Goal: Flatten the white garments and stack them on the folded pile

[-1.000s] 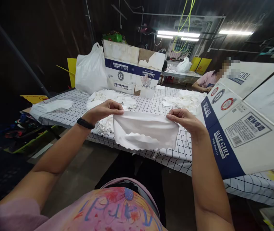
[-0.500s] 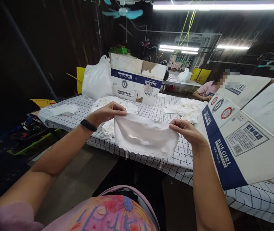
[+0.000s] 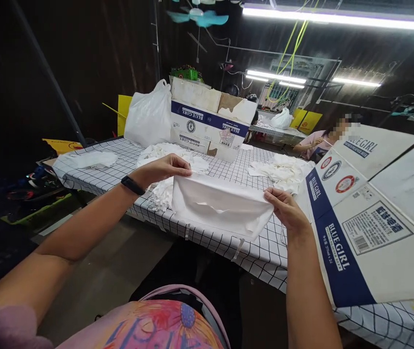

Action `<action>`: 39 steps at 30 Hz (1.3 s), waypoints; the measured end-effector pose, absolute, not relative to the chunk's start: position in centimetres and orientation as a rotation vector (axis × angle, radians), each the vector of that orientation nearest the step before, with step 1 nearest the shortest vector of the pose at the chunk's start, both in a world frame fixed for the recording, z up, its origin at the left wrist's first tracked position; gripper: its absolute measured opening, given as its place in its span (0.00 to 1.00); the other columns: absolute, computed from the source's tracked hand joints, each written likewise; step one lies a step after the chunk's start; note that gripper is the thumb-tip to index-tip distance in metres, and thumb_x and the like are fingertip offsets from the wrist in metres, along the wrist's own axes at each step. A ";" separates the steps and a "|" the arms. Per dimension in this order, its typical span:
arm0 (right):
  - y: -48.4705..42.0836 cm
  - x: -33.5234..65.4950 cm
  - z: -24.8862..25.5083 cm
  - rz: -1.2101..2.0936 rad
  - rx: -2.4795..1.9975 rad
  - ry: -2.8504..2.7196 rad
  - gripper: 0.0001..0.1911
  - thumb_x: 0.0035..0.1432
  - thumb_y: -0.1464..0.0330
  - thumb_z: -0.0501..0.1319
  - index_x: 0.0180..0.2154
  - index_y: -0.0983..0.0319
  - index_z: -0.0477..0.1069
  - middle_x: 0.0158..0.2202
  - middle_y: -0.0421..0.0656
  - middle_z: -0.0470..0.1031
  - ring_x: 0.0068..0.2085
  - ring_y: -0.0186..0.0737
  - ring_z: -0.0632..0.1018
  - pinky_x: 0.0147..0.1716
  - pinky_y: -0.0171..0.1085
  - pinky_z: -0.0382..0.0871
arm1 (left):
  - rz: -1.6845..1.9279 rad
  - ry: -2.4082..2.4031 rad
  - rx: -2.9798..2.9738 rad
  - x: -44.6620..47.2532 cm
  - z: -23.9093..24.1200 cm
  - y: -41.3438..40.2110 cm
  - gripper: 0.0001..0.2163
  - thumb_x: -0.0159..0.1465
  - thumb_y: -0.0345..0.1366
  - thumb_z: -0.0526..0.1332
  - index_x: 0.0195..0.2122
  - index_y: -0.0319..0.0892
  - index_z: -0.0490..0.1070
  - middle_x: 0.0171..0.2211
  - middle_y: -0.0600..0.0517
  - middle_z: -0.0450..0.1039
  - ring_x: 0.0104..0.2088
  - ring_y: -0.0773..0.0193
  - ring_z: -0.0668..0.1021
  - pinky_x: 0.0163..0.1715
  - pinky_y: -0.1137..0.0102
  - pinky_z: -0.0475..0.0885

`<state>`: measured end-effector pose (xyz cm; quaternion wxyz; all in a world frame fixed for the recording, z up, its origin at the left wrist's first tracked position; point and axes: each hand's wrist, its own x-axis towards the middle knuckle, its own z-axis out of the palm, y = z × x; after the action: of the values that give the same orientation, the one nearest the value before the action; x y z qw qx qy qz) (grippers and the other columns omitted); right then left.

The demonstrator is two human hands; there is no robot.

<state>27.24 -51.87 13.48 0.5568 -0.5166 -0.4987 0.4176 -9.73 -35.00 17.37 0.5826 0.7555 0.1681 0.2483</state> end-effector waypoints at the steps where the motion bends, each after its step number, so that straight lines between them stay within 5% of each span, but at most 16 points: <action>1: -51.8 27.3 13.4 0.973 -1.213 -1.155 0.20 0.44 0.55 0.80 0.26 0.61 0.76 0.22 0.37 0.68 0.23 0.29 0.65 0.20 0.29 0.59 | 0.570 0.394 1.745 -9.9 17.3 -34.8 0.14 0.54 0.44 0.76 0.29 0.36 0.82 0.26 0.51 0.75 0.27 0.72 0.73 0.26 0.77 0.65; 11: -50.1 28.2 10.6 0.869 -1.244 -1.036 0.25 0.36 0.51 0.81 0.25 0.61 0.75 0.23 0.38 0.72 0.25 0.32 0.69 0.23 0.31 0.65 | 0.547 0.331 1.504 -8.6 17.4 -35.1 0.12 0.52 0.38 0.78 0.28 0.36 0.79 0.24 0.54 0.73 0.25 0.74 0.73 0.24 0.79 0.67; 15: -50.5 26.8 10.4 0.741 -1.534 -1.321 0.24 0.44 0.48 0.76 0.30 0.62 0.78 0.27 0.42 0.77 0.29 0.38 0.75 0.28 0.37 0.70 | 0.608 0.293 1.424 -6.8 17.6 -35.6 0.08 0.56 0.33 0.76 0.28 0.35 0.78 0.24 0.55 0.73 0.24 0.74 0.74 0.24 0.78 0.68; 20: -52.5 19.2 11.6 0.067 -1.434 -1.665 0.14 0.64 0.56 0.65 0.42 0.59 0.79 0.43 0.46 0.81 0.40 0.43 0.81 0.44 0.47 0.77 | 0.640 0.290 1.324 -3.2 17.8 -36.4 0.07 0.59 0.29 0.74 0.29 0.33 0.77 0.24 0.55 0.72 0.24 0.76 0.72 0.24 0.79 0.66; 24: -53.8 13.8 12.3 0.090 -1.274 -1.683 0.13 0.69 0.58 0.61 0.49 0.58 0.75 0.40 0.43 0.82 0.39 0.41 0.83 0.41 0.44 0.80 | 0.671 0.303 1.303 -1.4 18.1 -36.9 0.07 0.61 0.29 0.72 0.30 0.33 0.77 0.25 0.55 0.72 0.22 0.78 0.69 0.22 0.79 0.62; 34: -52.1 12.7 10.3 -0.183 -1.300 -1.611 0.28 0.60 0.55 0.70 0.56 0.57 0.65 0.43 0.43 0.79 0.42 0.45 0.81 0.41 0.46 0.81 | 0.730 0.335 1.294 -1.2 18.7 -37.5 0.07 0.61 0.31 0.73 0.30 0.33 0.78 0.25 0.54 0.74 0.24 0.77 0.73 0.26 0.78 0.66; 39: -52.7 12.4 10.5 -0.258 -1.350 -1.614 0.20 0.66 0.64 0.63 0.58 0.54 0.65 0.38 0.39 0.78 0.34 0.40 0.79 0.33 0.39 0.78 | 0.756 0.310 1.299 -0.4 18.6 -37.6 0.08 0.60 0.32 0.74 0.29 0.34 0.78 0.25 0.55 0.73 0.24 0.76 0.72 0.27 0.76 0.64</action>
<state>12.38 -52.67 10.49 0.4888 -0.5555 -0.6642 -0.1062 -0.42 -37.64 18.56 0.7198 0.5876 0.1402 0.3418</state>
